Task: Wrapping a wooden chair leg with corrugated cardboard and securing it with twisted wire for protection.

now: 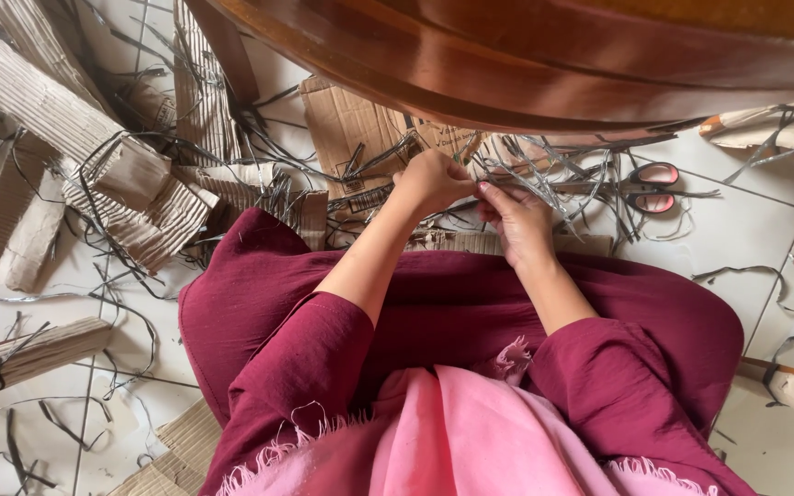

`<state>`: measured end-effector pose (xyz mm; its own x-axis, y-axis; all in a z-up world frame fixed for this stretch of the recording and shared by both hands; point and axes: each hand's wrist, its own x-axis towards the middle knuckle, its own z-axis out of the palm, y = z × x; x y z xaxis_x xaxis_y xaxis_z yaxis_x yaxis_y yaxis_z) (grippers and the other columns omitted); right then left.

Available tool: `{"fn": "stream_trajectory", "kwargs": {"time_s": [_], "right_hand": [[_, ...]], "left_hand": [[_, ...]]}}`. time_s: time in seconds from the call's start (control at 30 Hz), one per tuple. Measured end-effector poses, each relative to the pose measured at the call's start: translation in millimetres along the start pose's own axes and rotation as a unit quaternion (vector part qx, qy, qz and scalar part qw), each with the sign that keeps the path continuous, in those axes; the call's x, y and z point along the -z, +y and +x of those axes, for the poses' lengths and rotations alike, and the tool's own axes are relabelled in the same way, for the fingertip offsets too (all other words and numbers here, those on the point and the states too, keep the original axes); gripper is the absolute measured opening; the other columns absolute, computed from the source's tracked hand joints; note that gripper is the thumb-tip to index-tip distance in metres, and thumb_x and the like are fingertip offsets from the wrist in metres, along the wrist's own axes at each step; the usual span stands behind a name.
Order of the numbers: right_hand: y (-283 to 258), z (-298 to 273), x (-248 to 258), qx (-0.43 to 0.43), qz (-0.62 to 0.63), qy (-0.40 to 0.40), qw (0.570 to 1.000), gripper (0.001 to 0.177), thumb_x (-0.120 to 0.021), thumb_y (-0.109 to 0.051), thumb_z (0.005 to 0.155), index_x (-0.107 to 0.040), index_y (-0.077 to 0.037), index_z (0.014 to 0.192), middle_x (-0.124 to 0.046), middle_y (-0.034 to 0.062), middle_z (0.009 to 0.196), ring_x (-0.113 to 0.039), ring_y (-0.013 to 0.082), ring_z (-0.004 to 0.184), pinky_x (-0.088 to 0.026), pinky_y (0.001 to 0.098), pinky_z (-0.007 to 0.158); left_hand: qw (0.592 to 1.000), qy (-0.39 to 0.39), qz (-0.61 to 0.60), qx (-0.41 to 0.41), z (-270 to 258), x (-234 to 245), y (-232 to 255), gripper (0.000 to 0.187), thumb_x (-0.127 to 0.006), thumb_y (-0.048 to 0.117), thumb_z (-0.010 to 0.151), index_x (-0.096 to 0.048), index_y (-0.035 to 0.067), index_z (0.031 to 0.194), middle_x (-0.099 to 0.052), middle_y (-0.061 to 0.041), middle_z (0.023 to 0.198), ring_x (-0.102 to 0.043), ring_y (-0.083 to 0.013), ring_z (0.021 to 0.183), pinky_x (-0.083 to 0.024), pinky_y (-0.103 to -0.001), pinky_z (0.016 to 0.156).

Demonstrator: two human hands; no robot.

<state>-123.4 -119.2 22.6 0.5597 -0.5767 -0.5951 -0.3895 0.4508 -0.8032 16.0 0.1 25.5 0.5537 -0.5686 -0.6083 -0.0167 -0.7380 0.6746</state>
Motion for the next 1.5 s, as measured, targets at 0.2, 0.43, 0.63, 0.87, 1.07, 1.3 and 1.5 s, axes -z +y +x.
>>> {"fn": "stream_trajectory", "kwargs": {"time_s": [0.2,0.43,0.63,0.87,1.07,1.3,1.5], "right_hand": [[10,6,2,0.031,0.022,0.054,0.998,0.018,-0.087,-0.003,0.080,-0.073,0.001,0.091,-0.073,0.0116,0.078,-0.075,0.0183,0.063,-0.063,0.0262,0.057],[10,1,0,0.138,-0.043,0.028,0.989,0.016,-0.082,0.005,0.081,-0.068,-0.004,0.081,-0.066,0.0074,0.072,-0.069,0.0154,0.057,-0.054,0.0226,0.049],[23,11,3,0.178,-0.051,0.010,0.983,0.020,-0.080,0.006,0.080,-0.064,-0.006,0.080,-0.063,0.0055,0.070,-0.065,0.0122,0.057,-0.051,0.0205,0.051],[8,-1,-2,0.186,-0.059,0.011,0.981,0.017,-0.081,0.004,0.080,-0.067,-0.006,0.082,-0.063,0.0049,0.070,-0.064,0.0105,0.058,-0.050,0.0215,0.053],[5,-3,-2,0.188,-0.078,0.007,0.979,0.014,-0.079,0.002,0.082,-0.069,-0.006,0.083,-0.065,0.0045,0.070,-0.063,0.0090,0.058,-0.049,0.0207,0.053],[25,13,11,0.196,-0.095,-0.011,0.976,0.017,-0.077,0.007,0.082,-0.069,-0.005,0.088,-0.066,0.0076,0.070,-0.066,0.0138,0.054,-0.050,0.0225,0.050],[15,3,9,0.177,-0.163,-0.013,0.971,0.013,-0.060,0.008,0.092,-0.063,-0.005,0.092,-0.068,0.0090,0.072,-0.054,0.0092,0.050,-0.041,0.0233,0.050]], "left_hand": [[0.999,0.005,0.031,0.015,-4,1,4,0.025,-0.070,0.059,0.069,-0.081,0.041,0.084,-0.078,0.006,0.086,-0.075,-0.0226,0.100,-0.053,-0.034,0.087],[0.997,0.039,0.064,0.003,-4,-2,5,0.021,-0.069,0.051,0.071,-0.081,0.039,0.084,-0.078,0.004,0.088,-0.071,-0.0295,0.108,-0.046,-0.044,0.096],[0.981,0.120,0.086,-0.122,-29,17,22,0.014,-0.077,0.033,0.070,-0.079,0.044,0.079,-0.072,0.010,0.103,-0.056,-0.0224,0.122,-0.034,-0.047,0.104],[0.970,0.130,0.069,-0.191,-13,4,5,0.011,-0.084,0.035,0.074,-0.079,0.040,0.083,-0.070,0.012,0.105,-0.049,-0.0192,0.123,-0.030,-0.047,0.099],[0.972,0.117,0.095,-0.182,-15,2,7,0.010,-0.084,0.040,0.076,-0.079,0.040,0.084,-0.067,0.012,0.106,-0.046,-0.0197,0.125,-0.029,-0.048,0.098],[0.967,0.100,0.167,-0.165,-25,5,20,0.012,-0.074,0.042,0.076,-0.077,0.034,0.085,-0.064,0.009,0.109,-0.045,-0.0221,0.125,-0.031,-0.048,0.098],[0.965,0.110,0.191,-0.142,-13,9,14,0.017,-0.070,0.038,0.075,-0.080,0.029,0.084,-0.063,0.002,0.114,-0.042,-0.0280,0.124,-0.034,-0.050,0.097]]}}
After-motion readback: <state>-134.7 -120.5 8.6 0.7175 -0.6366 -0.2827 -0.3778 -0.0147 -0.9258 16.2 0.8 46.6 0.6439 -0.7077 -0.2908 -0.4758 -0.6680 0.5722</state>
